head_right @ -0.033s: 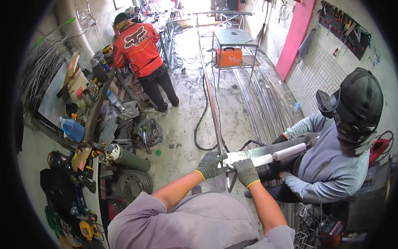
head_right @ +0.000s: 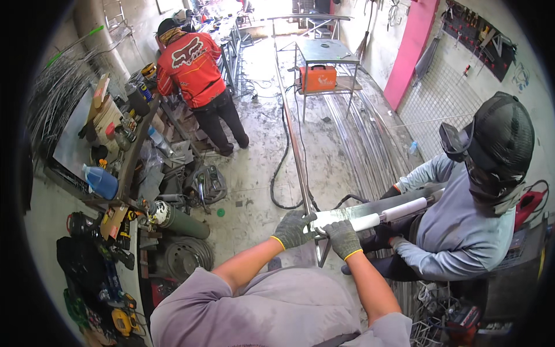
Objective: Fabricating and welding a metal handrail in a workshop environment.
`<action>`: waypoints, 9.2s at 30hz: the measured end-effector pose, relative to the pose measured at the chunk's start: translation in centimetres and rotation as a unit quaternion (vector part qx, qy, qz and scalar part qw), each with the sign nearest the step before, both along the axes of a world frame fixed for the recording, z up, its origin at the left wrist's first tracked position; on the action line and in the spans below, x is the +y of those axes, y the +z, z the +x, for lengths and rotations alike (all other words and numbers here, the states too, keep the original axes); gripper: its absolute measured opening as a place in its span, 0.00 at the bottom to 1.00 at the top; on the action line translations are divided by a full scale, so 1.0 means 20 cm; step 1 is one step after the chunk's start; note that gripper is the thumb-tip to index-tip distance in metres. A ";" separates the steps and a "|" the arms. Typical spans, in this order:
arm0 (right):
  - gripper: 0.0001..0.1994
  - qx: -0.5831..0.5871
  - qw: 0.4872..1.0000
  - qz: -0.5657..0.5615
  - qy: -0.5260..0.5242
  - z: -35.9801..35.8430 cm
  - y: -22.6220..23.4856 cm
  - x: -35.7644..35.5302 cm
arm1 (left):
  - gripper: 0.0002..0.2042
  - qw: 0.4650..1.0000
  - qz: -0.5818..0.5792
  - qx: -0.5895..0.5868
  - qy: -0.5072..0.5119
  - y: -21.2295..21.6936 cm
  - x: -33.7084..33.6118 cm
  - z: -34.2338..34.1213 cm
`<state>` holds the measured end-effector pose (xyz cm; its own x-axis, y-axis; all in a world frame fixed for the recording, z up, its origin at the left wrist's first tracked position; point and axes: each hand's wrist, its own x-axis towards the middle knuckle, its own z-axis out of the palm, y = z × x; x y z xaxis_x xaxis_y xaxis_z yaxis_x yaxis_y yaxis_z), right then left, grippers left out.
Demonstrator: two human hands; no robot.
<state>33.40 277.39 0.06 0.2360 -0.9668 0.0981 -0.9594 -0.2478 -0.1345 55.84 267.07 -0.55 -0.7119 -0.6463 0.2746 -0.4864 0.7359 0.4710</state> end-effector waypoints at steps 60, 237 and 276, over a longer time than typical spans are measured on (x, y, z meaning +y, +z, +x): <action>0.09 0.006 1.000 -0.013 0.001 0.02 0.05 -0.06 | 0.49 0.982 0.182 0.012 -0.040 0.03 -0.15 0.06; 0.08 0.086 0.996 -0.015 0.017 0.13 0.02 -0.06 | 0.22 0.917 0.375 0.079 0.114 -0.21 -0.35 -0.13; 0.16 0.026 0.997 -0.044 -0.063 0.20 0.15 0.03 | 0.26 0.941 0.335 -0.045 -0.032 -0.36 -0.46 -0.06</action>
